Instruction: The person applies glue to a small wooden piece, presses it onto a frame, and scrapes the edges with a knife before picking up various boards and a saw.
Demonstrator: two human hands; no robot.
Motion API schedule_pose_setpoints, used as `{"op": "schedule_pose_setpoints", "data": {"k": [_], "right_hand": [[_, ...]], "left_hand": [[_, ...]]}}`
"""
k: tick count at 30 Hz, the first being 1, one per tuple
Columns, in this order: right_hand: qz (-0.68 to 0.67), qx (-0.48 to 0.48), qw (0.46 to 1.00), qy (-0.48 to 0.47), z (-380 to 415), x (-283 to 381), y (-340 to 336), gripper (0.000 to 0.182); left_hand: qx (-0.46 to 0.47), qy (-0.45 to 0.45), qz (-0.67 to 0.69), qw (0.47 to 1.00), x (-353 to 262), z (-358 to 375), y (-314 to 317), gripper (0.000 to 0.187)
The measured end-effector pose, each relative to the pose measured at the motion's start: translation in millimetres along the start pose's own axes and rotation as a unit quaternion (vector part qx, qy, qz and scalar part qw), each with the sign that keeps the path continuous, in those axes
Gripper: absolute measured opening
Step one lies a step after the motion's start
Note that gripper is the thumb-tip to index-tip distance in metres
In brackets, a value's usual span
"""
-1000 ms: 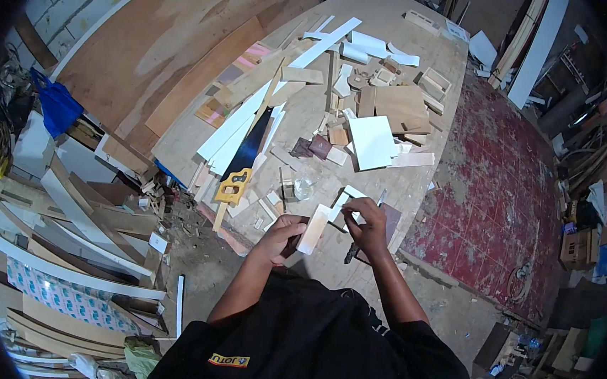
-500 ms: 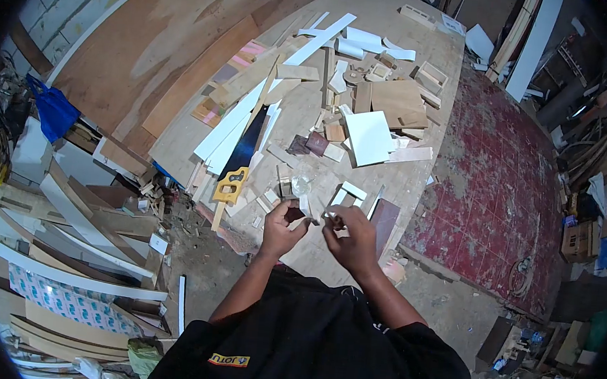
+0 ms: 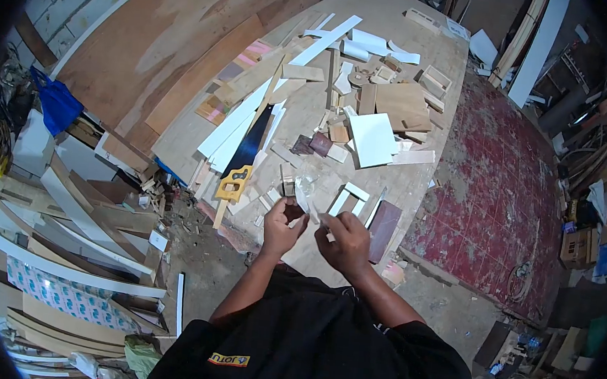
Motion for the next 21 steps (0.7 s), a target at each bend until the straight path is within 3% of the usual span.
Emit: {"op": "schedule_pose_setpoints", "data": {"k": [3, 7, 10, 12, 14, 16, 18, 21], "right_hand": [[-0.015, -0.008, 0.998, 0.065, -0.8, -21.0, -1.4, 0.026], [-0.03, 0.036, 0.988, 0.149, 13.3, -69.0, 21.0, 0.02], [-0.035, 0.067, 0.98, 0.185, 31.8, -97.2, 59.4, 0.018], [-0.117, 0.11, 0.949, 0.272, 53.0, -117.0, 92.7, 0.017], [-0.15, 0.128, 0.939, 0.281, 88.7, -146.3, 135.6, 0.017], [-0.325, 0.195, 0.746, 0.548, 145.8, -173.4, 187.6, 0.012], [-0.307, 0.233, 0.771, 0.507, 168.0, -181.5, 215.3, 0.011], [-0.306, 0.252, 0.728, 0.559, 175.6, -153.6, 231.2, 0.016]], "left_hand": [[-0.07, -0.015, -0.004, 0.997, 9.5, -2.1, -34.0, 0.022], [-0.161, -0.016, 0.135, 0.978, 38.6, 0.9, -96.6, 0.014], [-0.211, -0.064, 0.207, 0.953, 60.5, 21.1, -142.1, 0.019], [-0.254, -0.098, 0.242, 0.931, 76.9, 42.5, -164.7, 0.016], [-0.274, -0.111, 0.25, 0.922, 76.6, 59.1, -169.0, 0.019], [-0.287, -0.134, 0.289, 0.903, 97.2, 75.1, -177.2, 0.021], [-0.273, -0.146, 0.281, 0.909, 118.1, 91.7, -181.5, 0.025], [-0.236, -0.174, 0.272, 0.917, 120.9, 104.5, -173.3, 0.03]]}}
Point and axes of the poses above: each hand's wrist, its own z-axis away from the middle knuckle, its own y-axis out of the palm, x = y × z, the point moved 6 cm from there along -z, towards the middle knuckle, and after that the axes turned 2 degrees about -z, right-handed, at the moved point
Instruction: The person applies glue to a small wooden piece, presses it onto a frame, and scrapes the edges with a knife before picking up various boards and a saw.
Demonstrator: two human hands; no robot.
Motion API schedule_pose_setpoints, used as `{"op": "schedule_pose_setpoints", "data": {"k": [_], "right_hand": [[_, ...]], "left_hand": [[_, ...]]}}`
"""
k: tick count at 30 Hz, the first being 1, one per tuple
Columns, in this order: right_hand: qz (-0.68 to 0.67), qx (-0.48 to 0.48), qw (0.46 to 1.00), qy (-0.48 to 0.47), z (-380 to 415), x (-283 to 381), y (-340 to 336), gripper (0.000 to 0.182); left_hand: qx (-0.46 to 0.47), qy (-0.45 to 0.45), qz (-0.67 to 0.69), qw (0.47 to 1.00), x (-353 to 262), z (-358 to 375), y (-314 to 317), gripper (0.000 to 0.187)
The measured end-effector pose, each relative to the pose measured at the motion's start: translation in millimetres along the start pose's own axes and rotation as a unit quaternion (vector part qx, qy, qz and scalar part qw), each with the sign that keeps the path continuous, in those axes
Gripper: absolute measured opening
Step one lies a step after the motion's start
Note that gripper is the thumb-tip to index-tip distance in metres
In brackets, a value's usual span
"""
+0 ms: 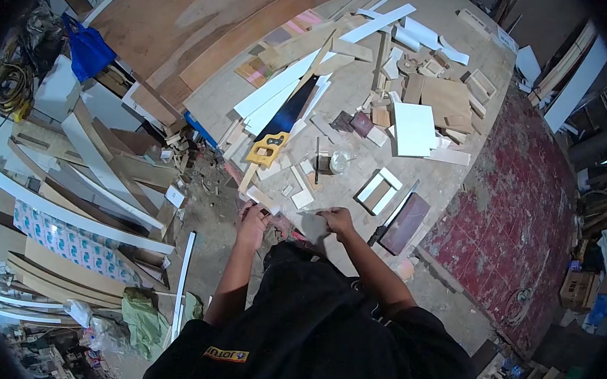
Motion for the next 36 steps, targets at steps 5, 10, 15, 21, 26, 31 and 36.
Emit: {"op": "schedule_pose_setpoints", "data": {"k": [5, 10, 15, 21, 26, 31, 36], "right_hand": [[-0.041, 0.006, 0.999, 0.01, -20.8, 1.3, 28.9, 0.01], [0.013, -0.005, 1.0, -0.001, -56.4, -29.0, 32.4, 0.009], [0.077, -0.046, 0.991, -0.098, -47.5, -21.2, 18.8, 0.029], [0.203, -0.081, 0.967, -0.135, -4.0, 8.3, -7.9, 0.04], [0.192, -0.093, 0.965, -0.153, 28.9, 10.9, -51.7, 0.035], [0.19, -0.12, 0.956, -0.188, 62.7, 13.7, -100.8, 0.027], [0.122, -0.163, 0.963, -0.174, 86.9, 27.7, -138.3, 0.024]], "left_hand": [[0.057, -0.036, -0.017, 0.998, 0.2, 13.5, 17.5, 0.031], [0.077, -0.065, -0.03, 0.994, 8.6, 10.5, 29.8, 0.029], [0.111, -0.077, -0.041, 0.99, 22.8, 4.0, 35.7, 0.029], [0.16, -0.153, -0.071, 0.973, 40.0, 5.5, 64.4, 0.031], [0.155, -0.127, -0.167, 0.965, 59.0, -2.1, 89.8, 0.028], [0.246, 0.028, -0.477, 0.843, 79.5, -17.5, 113.5, 0.031], [0.363, 0.226, -0.593, 0.682, 86.0, -11.8, 176.4, 0.042]]}}
Point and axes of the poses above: each hand's wrist, its own z-axis away from the middle knuckle, its own y-axis out of the palm, x = y × z, the point moved 6 cm from there along -z, towards the middle knuckle, and after that the axes turned 2 degrees about -z, right-handed, at the moved point
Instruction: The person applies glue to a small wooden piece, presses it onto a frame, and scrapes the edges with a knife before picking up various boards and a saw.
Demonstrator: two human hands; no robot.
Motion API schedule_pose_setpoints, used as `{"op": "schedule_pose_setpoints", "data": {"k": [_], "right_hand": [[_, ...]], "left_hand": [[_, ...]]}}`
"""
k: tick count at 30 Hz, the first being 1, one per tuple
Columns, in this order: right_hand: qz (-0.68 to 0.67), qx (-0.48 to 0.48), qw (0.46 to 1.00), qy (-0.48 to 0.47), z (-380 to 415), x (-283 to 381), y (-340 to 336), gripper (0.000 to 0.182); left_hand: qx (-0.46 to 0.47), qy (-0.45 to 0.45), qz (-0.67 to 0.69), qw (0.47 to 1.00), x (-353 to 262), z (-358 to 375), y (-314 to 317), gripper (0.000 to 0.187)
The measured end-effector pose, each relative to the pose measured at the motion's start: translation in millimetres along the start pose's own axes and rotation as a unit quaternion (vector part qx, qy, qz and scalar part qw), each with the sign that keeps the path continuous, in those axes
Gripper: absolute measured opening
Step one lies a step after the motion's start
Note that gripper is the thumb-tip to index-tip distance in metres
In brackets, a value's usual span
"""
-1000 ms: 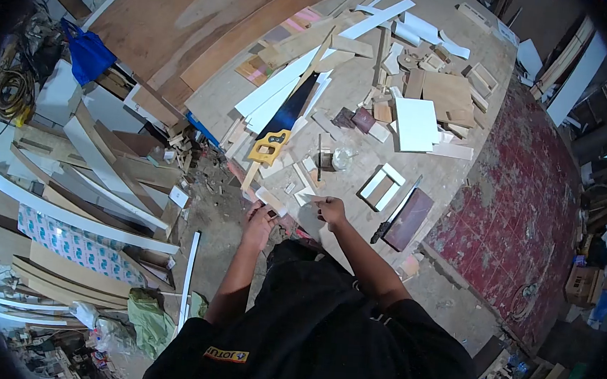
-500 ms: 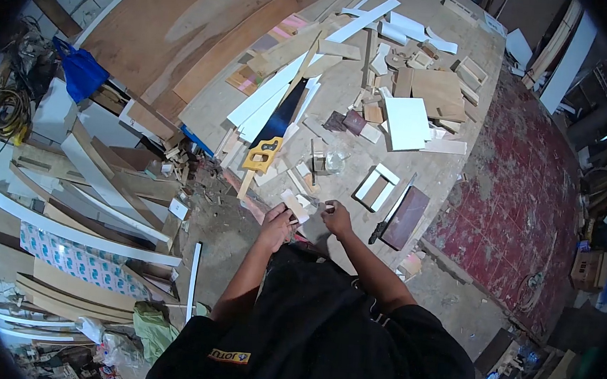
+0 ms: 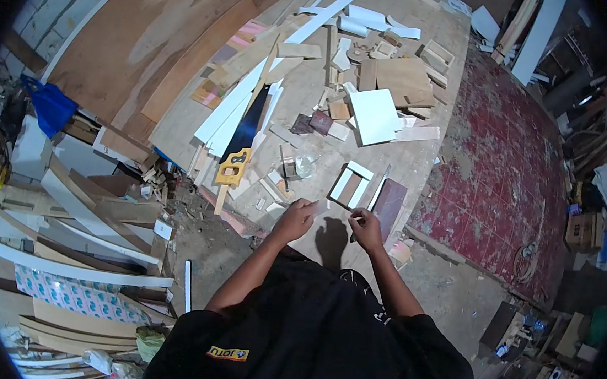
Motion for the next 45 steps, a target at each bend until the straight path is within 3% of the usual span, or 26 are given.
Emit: {"op": "schedule_pose_setpoints", "data": {"k": [2, 3, 5, 6, 10, 15, 19, 22, 24, 25, 27, 28, 31, 45], "right_hand": [[-0.001, -0.008, 0.999, -0.035, -4.1, 8.7, -8.9, 0.033], [-0.002, -0.014, 0.999, -0.031, -7.5, 7.6, -12.0, 0.033], [0.068, 0.007, 0.99, -0.121, -13.0, 17.1, -13.1, 0.041], [0.069, 0.012, 0.991, -0.11, -15.8, 15.1, -13.3, 0.045], [0.108, 0.002, 0.987, -0.119, -22.8, 14.6, -16.3, 0.044], [0.171, -0.038, 0.977, -0.12, -35.4, 0.7, -17.3, 0.032], [0.187, -0.017, 0.973, -0.133, -41.7, -3.7, -18.5, 0.025], [0.152, -0.037, 0.98, -0.124, -46.0, -6.4, -22.3, 0.022], [0.176, -0.041, 0.979, -0.096, -47.0, -12.0, -25.9, 0.023], [0.176, -0.042, 0.979, -0.093, -47.4, -17.8, -25.9, 0.023], [0.149, -0.054, 0.984, -0.077, -48.8, -27.8, -27.5, 0.027], [0.149, -0.052, 0.985, -0.076, -48.3, -30.8, -27.1, 0.027], [0.156, -0.055, 0.983, -0.076, -48.6, -37.5, -24.1, 0.03], [0.123, -0.086, 0.987, -0.065, -52.4, -49.5, -14.0, 0.034]], "left_hand": [[0.035, 0.064, -0.096, 0.993, -4.0, -14.7, 17.4, 0.058], [0.041, 0.068, -0.095, 0.992, -4.3, -22.0, 21.9, 0.058], [0.082, 0.11, -0.115, 0.984, -7.9, -36.1, 33.4, 0.068], [0.075, 0.146, -0.14, 0.976, -10.8, -40.9, 35.3, 0.073], [0.12, 0.159, -0.153, 0.968, -8.6, -60.6, 49.1, 0.074], [0.11, 0.235, -0.181, 0.949, -16.8, -73.3, 55.5, 0.077], [0.114, 0.251, -0.19, 0.942, -18.4, -81.3, 59.5, 0.079], [0.123, 0.204, -0.167, 0.957, -12.4, -86.4, 58.3, 0.079], [0.047, 0.089, -0.058, 0.993, 2.3, -89.8, 47.7, 0.072], [0.05, 0.089, -0.057, 0.993, 13.2, -89.3, 50.6, 0.072], [0.06, 0.022, -0.026, 0.998, 36.8, -90.7, 50.1, 0.057], [0.054, 0.014, -0.005, 0.998, 40.9, -89.4, 48.3, 0.044], [0.078, 0.005, 0.019, 0.997, 50.8, -89.7, 51.9, 0.039], [0.09, -0.005, 0.008, 0.996, 47.8, -98.0, 63.9, 0.036]]}}
Point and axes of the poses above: each hand's wrist, its own z-axis away from the middle knuckle, its own y-axis out of the palm, x = y × z, the point moved 6 cm from there along -z, towards the middle knuckle, and after that the axes turned 2 degrees about -z, right-handed, at the moved point
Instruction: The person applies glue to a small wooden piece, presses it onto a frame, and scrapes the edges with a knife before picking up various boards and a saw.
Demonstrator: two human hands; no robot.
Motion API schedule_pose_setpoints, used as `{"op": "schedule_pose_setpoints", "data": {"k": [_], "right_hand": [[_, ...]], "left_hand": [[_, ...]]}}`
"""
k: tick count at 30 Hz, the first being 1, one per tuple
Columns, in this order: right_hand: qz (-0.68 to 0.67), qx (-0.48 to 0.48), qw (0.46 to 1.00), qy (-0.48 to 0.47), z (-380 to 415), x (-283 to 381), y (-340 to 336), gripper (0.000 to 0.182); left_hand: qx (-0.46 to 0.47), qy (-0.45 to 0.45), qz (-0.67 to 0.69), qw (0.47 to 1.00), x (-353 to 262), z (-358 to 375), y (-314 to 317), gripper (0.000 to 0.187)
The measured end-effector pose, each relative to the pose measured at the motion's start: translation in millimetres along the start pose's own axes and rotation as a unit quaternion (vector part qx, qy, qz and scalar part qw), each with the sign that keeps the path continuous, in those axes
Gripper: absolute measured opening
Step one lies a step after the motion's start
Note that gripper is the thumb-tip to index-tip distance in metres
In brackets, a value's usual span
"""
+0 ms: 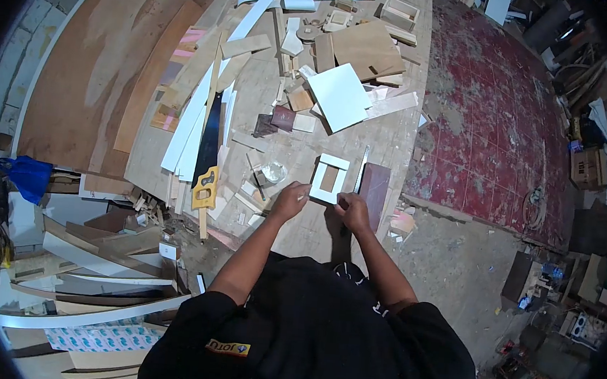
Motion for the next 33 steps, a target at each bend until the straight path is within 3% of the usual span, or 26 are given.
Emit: {"op": "schedule_pose_setpoints", "data": {"k": [33], "right_hand": [[-0.017, 0.016, 0.999, 0.024, -0.2, 1.9, 0.7, 0.036]], "left_hand": [[0.01, 0.016, -0.068, 0.998, 1.0, -3.7, 9.9, 0.032]]}}
Point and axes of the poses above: each hand's wrist, its own z-axis away from the middle knuckle, its own y-axis out of the palm, x = y × z, the point moved 6 cm from there along -z, towards the middle knuckle, and after that the axes turned 2 degrees about -z, right-handed, at the moved point
